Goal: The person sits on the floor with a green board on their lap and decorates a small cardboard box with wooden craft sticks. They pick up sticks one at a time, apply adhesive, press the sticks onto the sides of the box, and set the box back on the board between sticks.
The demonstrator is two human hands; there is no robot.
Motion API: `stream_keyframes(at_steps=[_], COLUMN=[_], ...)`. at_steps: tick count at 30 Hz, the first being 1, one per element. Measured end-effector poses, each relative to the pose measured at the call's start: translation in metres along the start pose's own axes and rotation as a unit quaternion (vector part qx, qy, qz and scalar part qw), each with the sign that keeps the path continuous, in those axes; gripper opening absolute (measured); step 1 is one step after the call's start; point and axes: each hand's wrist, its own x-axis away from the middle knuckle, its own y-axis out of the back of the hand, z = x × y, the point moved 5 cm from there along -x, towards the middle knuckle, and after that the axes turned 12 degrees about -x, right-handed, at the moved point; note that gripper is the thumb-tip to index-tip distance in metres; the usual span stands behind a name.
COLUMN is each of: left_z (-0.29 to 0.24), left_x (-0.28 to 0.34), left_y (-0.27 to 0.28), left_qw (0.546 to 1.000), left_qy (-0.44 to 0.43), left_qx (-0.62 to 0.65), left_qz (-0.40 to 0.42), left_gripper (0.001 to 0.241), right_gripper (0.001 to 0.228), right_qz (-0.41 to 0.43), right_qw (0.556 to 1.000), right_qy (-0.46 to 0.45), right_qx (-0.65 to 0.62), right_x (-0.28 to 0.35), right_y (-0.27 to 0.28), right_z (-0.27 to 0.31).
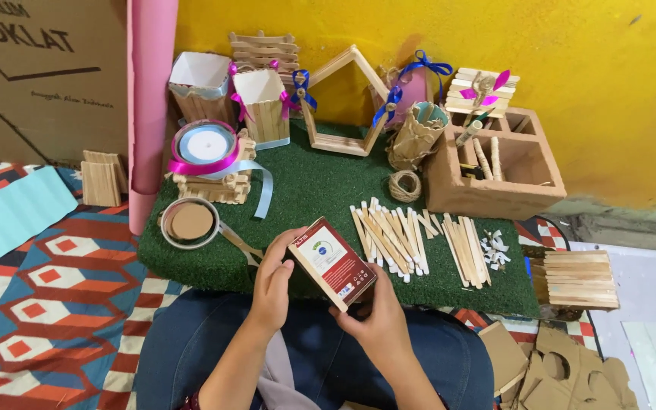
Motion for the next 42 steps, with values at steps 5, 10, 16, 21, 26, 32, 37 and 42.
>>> stream_keyframes(at_steps=[5, 10, 16, 21, 26, 32, 37, 42], left_z=[0.001, 0.006, 0.005, -0.001, -0.008, -0.011, -0.021, -0.003], left_x=[-0.003, -0.008, -0.008, -0.008, -0.007, 0.01, 0.029, 0.024], left_y=[-0.007, -0.007, -0.007, -0.005, -0.011, -0.018, -0.025, -0.034], left_qw=[1.0, 0.999, 0.998, 0.999, 0.997, 0.984, 0.966, 0.958], left_qy=[0.014, 0.021, 0.021, 0.007, -0.022, -0.073, -0.11, -0.109], left_qx=[-0.013, 0.003, 0.038, -0.012, -0.072, -0.161, -0.232, -0.265], left_qz=[0.002, 0.036, 0.042, 0.035, 0.01, -0.037, -0.038, 0.003], left_gripper=[0.064, 0.065, 0.065, 0.064, 0.095, 0.112, 0.133, 0.14], right_gripper=[0.093, 0.096, 0.092, 0.092, 0.08, 0.08, 0.024, 0.013], right_qz=[0.001, 0.002, 0.017, 0.024, 0.01, 0.009, -0.169, -0.184], right_qw=[0.999, 0.999, 0.997, 0.995, 0.99, 0.997, 0.963, 0.946], right_qy=[0.025, 0.007, 0.005, 0.014, 0.027, 0.033, 0.166, 0.116], right_qx=[-0.027, -0.05, -0.074, -0.091, -0.139, -0.063, 0.126, 0.241], right_x=[0.003, 0.004, 0.004, 0.002, -0.004, -0.014, -0.038, -0.059], right_y=[-0.011, -0.016, -0.015, -0.015, -0.014, 0.016, 0.071, 0.081], right_z=[0.003, 0.0, 0.004, -0.003, -0.004, -0.001, -0.002, -0.011])
